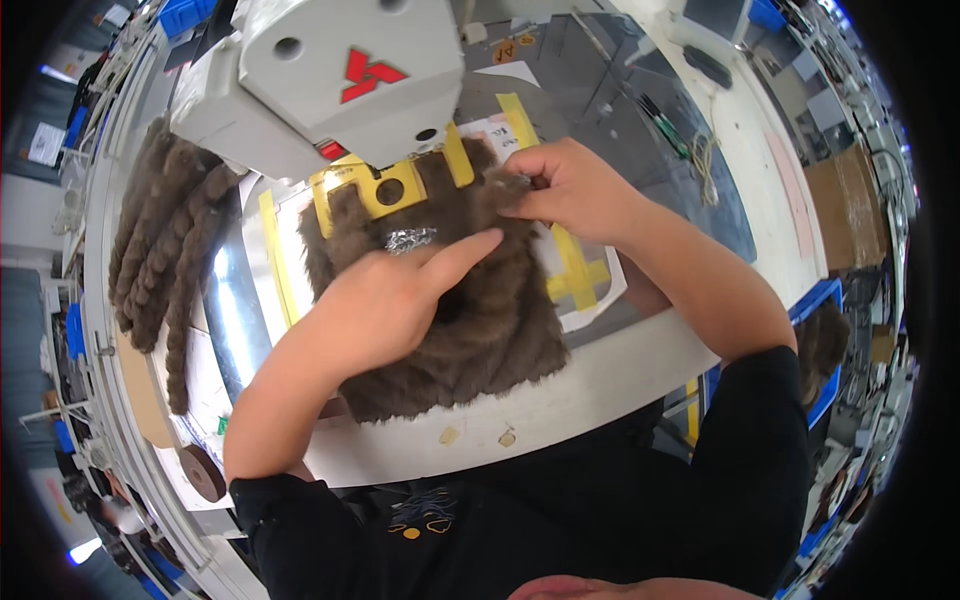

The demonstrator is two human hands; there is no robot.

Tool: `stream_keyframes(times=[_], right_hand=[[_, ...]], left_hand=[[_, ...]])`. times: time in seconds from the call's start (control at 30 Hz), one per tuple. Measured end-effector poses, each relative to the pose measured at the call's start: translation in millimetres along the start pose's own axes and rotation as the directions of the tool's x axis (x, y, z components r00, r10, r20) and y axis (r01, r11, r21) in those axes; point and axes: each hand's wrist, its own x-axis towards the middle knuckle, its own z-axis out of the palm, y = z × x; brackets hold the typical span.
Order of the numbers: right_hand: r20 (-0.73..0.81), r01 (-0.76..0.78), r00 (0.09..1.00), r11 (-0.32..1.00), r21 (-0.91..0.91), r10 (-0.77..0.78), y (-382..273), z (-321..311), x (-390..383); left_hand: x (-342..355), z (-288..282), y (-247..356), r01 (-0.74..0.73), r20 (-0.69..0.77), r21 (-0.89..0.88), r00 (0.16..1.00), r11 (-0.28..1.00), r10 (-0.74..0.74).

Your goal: Sewing pieces of textured brown fur or leather together using an industrial sewing machine.

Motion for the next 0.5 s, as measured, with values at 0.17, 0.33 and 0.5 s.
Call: stream_keyframes(times=[0.17,0.33,0.5], right_hand=[[0.135,-0.112,0.985,0.993,0.045,0.105,-3.4,1.0,51.8],[0.062,0.127,0.992,0.952,-0.277,-0.114,5.9,13.1,78.9],[0.039,0.022,0.999,0.918,-0.397,-0.008,-8.9,17.7,77.1]], left_hand=[[32.5,18.8,-34.3,-0.306,-0.230,0.608,0.816,0.733,0.531],[34.7,32.8,-46.6,-0.243,-0.290,0.670,0.784,0.702,0.548],[31.9,35.3,-53.9,-0.211,-0.302,0.630,0.820,0.747,0.486]])
